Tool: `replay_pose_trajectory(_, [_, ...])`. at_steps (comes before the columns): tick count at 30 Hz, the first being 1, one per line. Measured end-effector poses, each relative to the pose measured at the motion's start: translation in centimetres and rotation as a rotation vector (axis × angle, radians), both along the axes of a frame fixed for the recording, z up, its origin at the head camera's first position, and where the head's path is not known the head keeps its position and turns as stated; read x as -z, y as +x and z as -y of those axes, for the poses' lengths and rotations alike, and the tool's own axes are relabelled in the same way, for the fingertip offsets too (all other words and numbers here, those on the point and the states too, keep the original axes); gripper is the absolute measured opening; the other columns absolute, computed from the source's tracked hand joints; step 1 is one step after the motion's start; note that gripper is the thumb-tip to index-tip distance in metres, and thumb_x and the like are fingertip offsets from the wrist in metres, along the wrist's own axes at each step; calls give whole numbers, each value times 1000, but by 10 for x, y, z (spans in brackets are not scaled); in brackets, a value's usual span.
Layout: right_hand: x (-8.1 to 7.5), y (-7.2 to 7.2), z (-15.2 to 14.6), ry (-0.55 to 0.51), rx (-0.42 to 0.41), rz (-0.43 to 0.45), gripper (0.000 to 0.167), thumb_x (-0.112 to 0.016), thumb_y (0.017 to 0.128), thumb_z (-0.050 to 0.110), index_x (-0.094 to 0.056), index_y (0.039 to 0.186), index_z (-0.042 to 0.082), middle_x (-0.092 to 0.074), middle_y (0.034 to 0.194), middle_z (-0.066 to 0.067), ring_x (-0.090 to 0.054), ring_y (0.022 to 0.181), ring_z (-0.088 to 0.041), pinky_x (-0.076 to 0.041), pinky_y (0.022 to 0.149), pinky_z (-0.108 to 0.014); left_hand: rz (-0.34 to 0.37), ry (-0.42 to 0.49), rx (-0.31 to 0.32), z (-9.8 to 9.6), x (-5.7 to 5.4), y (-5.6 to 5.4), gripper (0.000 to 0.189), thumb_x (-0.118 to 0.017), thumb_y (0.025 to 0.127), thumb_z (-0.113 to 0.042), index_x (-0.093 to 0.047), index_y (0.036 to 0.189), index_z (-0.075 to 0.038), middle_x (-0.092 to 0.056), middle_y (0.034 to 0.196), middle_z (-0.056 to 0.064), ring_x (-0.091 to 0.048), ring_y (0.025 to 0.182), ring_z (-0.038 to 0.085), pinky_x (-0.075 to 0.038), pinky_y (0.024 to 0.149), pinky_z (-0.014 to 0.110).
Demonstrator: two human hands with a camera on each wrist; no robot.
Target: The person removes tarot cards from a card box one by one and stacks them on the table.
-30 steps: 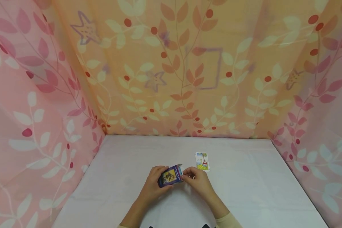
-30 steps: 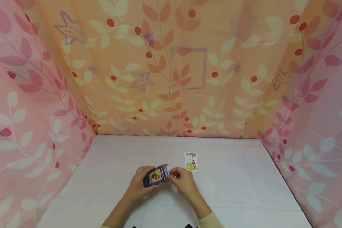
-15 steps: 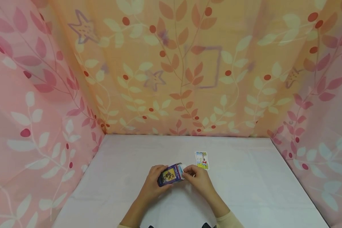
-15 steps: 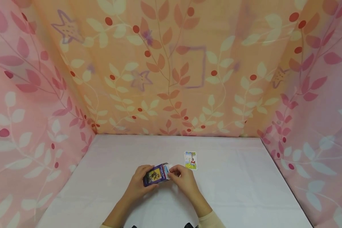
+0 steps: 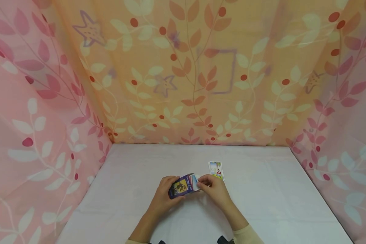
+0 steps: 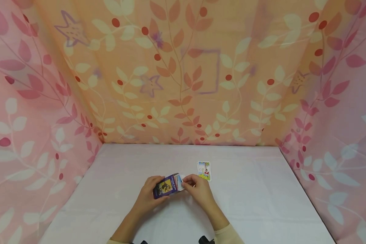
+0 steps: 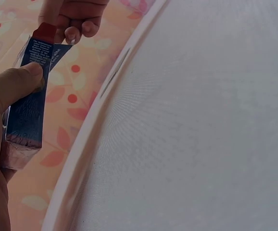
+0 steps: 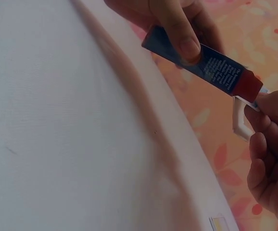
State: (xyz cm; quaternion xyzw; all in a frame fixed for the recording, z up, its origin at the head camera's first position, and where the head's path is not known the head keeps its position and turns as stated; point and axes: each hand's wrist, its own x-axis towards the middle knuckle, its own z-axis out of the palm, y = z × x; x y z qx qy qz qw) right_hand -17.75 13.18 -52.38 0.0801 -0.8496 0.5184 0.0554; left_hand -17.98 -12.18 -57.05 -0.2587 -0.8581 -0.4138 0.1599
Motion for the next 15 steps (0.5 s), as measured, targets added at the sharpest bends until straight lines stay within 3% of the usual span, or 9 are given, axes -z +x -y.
replay_pose_trajectory(9, [-7, -3, -11, -40, 34, 4, 9, -81, 88, 14, -75, 95, 17, -70, 79, 8, -60, 71, -10, -47, 65, -23, 50, 27, 2, -1, -1, -1, 78, -89, 78, -43, -56, 145, -19, -53, 139, -9, -49, 128, 10, -49, 107, 42])
replay_pose_trajectory(15, [-11, -2, -13, -40, 45, -10, 9, -79, 90, 14, -76, 97, 16, -70, 82, 6, -60, 74, -12, -48, 66, -23, 21, 12, -4, 0, 1, -1, 78, -88, 78, -45, -57, 144, -15, -54, 139, -5, -51, 126, 13, -50, 104, 42])
